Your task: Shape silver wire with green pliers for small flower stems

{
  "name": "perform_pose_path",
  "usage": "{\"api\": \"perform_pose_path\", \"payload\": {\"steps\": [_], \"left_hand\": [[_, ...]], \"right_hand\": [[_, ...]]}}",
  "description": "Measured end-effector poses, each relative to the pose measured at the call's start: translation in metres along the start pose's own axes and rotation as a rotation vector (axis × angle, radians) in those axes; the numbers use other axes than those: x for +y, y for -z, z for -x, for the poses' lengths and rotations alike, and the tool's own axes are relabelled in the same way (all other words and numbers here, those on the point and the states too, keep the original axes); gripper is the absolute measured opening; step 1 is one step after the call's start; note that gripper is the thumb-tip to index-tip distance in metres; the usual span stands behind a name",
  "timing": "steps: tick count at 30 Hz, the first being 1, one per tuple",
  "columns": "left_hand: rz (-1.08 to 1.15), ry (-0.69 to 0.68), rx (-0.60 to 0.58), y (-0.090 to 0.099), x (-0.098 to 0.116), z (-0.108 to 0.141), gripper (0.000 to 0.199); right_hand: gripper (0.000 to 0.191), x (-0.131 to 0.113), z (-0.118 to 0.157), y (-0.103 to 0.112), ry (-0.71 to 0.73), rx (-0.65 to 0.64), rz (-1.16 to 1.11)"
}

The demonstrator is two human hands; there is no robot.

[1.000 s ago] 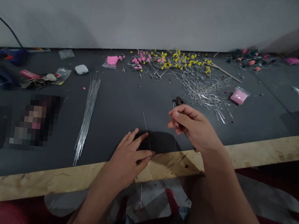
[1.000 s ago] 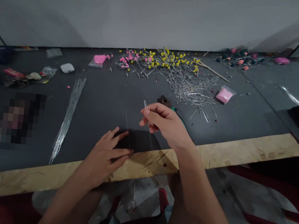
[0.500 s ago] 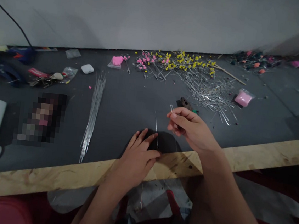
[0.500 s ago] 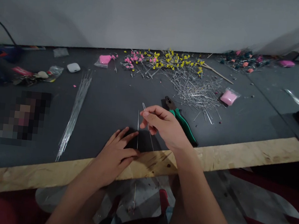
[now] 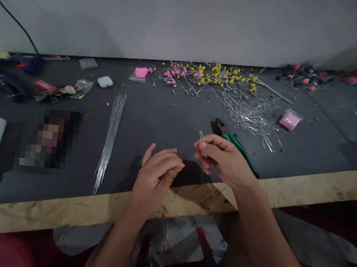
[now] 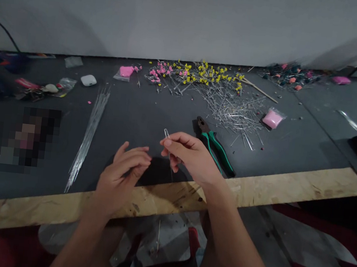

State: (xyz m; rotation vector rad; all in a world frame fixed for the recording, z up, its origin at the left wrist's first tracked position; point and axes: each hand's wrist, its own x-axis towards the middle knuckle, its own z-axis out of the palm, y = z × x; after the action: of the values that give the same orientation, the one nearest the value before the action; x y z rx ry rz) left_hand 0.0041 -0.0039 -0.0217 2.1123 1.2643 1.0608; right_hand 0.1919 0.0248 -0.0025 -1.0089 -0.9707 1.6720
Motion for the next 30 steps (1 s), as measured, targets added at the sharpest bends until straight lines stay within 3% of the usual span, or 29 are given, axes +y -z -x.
{"api": "perform_pose_path", "payload": {"steps": [2, 4, 10, 17, 30], "left_hand": [[0.018, -0.024, 0.115, 0.004, 0.001, -0.002, 0.012], [0.034, -0.025, 0.155, 0.005, 0.005, -0.003, 0.013], [0.189, -0.006, 0.141, -0.007, 0.016, -0.007, 0.020], [0.364, 0.231, 0.217, -0.018, 0.018, -0.007, 0.015], [0.338, 0.186, 0.155, -0.009, 0.018, -0.009, 0.013]], "right_hand": [[0.015, 0.002, 0.002, -0.003, -0.016, -0.032, -0.025], [0.016, 0.004, 0.004, -0.006, -0.035, -0.061, -0.039], [0.019, 0.009, 0.008, -0.009, -0.026, -0.109, -0.065], [0.019, 0.007, 0.011, -0.008, 0.002, -0.134, -0.135], [0.016, 0.007, 0.016, -0.008, 0.044, -0.123, -0.022]]}}
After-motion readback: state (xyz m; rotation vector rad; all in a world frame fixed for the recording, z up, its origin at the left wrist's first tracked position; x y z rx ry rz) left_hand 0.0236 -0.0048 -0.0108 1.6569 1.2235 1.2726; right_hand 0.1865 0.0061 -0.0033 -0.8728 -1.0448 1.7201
